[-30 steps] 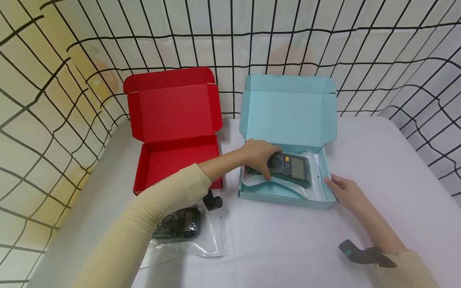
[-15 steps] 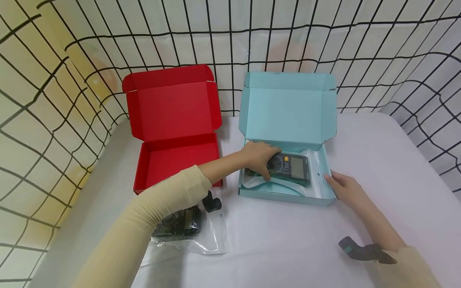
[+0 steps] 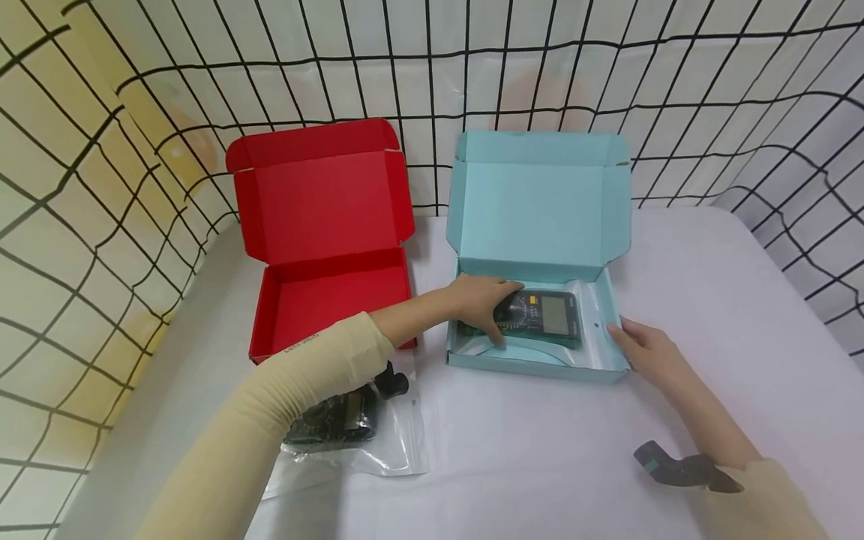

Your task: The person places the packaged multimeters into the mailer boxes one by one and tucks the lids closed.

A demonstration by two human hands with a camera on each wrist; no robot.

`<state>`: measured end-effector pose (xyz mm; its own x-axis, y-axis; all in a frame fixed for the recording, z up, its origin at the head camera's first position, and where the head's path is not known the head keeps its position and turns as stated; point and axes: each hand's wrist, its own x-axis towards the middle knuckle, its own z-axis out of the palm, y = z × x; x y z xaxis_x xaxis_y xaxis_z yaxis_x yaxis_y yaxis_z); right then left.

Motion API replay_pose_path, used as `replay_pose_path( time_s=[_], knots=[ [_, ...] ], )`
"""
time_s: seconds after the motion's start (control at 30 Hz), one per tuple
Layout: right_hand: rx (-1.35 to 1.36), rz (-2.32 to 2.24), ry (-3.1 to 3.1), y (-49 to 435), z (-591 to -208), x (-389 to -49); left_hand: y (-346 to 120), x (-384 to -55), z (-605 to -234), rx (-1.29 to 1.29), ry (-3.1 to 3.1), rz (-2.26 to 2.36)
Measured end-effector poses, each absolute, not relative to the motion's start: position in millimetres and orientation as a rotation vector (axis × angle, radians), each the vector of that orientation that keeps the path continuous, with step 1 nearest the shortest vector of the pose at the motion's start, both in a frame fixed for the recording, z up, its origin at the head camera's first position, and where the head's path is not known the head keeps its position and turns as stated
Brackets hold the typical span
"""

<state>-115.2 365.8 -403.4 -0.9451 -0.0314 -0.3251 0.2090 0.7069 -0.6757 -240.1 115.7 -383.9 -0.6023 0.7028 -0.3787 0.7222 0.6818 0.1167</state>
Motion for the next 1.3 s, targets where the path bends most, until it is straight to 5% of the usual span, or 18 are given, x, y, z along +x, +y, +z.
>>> replay_pose_path(
  time_s=[0.83,1.13,1.3],
  knots=[
    [0.113,-1.071,2.548,372.3,-391.6,-128.0,84.1,-259.8,-368.0,1.310,2.633,0.214],
    [0.095,-1.052,2.559,382.5,-381.8,-141.0,72.3,-270.7,-362.5,1.131,2.903,0.777],
    [0.176,-1.101,2.595,424.3,-409.9,-175.8,68.9,-275.0,-358.0,0.931,2.941,1.129]
  ],
)
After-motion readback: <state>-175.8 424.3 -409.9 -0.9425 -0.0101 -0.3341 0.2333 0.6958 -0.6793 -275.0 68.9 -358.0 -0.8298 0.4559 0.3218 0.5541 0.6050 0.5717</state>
